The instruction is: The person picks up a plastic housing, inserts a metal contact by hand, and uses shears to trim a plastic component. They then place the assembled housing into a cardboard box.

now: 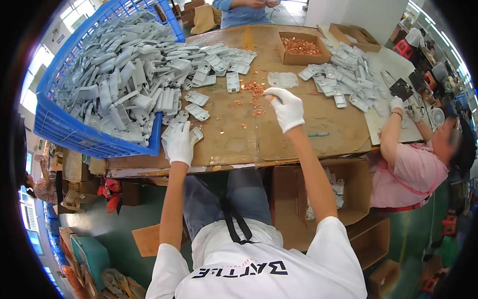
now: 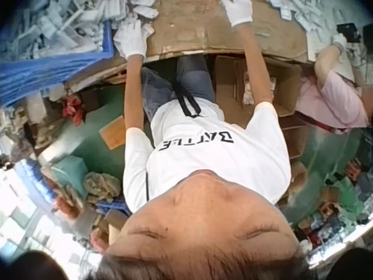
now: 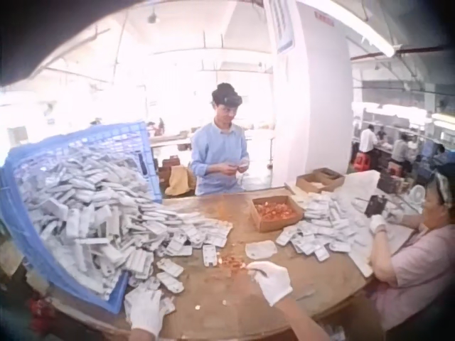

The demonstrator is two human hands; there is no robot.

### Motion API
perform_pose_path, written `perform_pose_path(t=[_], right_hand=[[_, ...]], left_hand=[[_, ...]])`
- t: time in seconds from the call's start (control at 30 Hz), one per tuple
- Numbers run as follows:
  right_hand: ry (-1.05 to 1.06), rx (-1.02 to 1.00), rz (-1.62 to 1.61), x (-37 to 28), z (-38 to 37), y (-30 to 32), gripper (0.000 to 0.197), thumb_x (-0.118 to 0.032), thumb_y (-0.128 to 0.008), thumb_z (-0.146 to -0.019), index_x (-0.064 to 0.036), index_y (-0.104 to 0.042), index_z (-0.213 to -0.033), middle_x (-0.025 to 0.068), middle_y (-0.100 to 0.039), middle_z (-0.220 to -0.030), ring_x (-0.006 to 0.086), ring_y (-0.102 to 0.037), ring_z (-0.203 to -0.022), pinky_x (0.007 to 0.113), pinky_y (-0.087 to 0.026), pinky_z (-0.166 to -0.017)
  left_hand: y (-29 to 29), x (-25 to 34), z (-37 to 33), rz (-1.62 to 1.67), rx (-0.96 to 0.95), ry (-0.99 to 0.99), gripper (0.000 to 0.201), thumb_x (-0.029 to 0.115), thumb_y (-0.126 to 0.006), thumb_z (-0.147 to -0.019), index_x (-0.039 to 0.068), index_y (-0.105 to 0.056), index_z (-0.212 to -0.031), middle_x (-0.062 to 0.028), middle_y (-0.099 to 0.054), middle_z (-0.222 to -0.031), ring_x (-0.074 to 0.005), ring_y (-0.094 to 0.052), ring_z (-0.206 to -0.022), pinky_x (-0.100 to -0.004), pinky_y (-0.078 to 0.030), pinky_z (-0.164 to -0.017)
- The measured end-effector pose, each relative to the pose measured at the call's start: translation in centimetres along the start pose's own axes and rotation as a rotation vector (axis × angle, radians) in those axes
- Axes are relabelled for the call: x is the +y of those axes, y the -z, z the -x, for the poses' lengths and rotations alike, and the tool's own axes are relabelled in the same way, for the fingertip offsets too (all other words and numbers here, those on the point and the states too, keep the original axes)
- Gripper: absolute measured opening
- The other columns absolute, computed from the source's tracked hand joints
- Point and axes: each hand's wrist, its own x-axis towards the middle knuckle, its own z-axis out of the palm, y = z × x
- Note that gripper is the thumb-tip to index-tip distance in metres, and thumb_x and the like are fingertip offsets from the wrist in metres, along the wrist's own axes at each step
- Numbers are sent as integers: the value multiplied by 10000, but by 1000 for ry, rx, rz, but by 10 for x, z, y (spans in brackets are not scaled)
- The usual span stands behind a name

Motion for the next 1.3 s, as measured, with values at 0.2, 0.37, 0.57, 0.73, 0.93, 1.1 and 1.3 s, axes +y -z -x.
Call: perform_pose_path(t=[0.2,0.37,0.57,0.73,0.93,1.1,1.3], right_hand=[[173,-397,612,42,7,-4,202,-86,-583,-831,-162,-644,-1007,83,-615,-952,298,-619,-882,416,-516,-760],[215,-262,655,46,-4,-2,157,-52,-588,-794,-145,-635,-911,78,-596,-889,292,-619,-884,413,-523,-741],[281,-541,749,44,13,24,189,-36,-583,-793,-146,-639,-937,34,-619,-949,263,-610,-894,385,-521,-738],[374,-653,793,42,19,14,139,-50,-588,-781,-125,-620,-894,31,-595,-904,246,-611,-867,352,-512,-746],[243,-647,973,13,12,6,120,-76,-610,-781,-119,-592,-892,62,-583,-872,266,-616,-846,368,-519,-721],[315,-348,1072,-17,6,-27,152,-82,-636,-770,-122,-580,-905,59,-582,-864,266,-611,-812,371,-525,-689],[296,-440,706,-9,31,-49,177,-69,-594,-791,-138,-633,-949,32,-616,-931,231,-630,-855,352,-525,-698]], left_hand=[[-19,-2,-9,-165,-200,40,213,264,-689,-793,117,-649,-942,-81,-648,-919,-278,-622,-876,-402,-493,-743],[-43,-18,-6,-64,-84,40,119,240,-639,-835,128,-648,-875,-94,-650,-827,-273,-632,-822,-401,-500,-708],[-30,-3,-12,188,-97,256,128,188,-582,-902,115,-564,-1005,-128,-658,-831,-319,-645,-790,-449,-490,-678],[-16,0,-23,696,-235,458,302,136,-535,-927,122,-479,-1224,-169,-669,-916,-357,-646,-836,-446,-485,-730],[-12,-9,-29,894,-249,161,595,-108,-494,-756,149,-534,-1292,-175,-557,-1004,-338,-549,-982,-392,-429,-884],[-13,-11,-33,780,-349,173,249,14,-583,-816,96,-585,-1052,-174,-547,-954,-370,-564,-895,-441,-458,-802],[-3,1,-24,463,-374,170,234,226,-605,-879,72,-498,-1019,-167,-614,-905,-389,-642,-821,-475,-517,-695]])
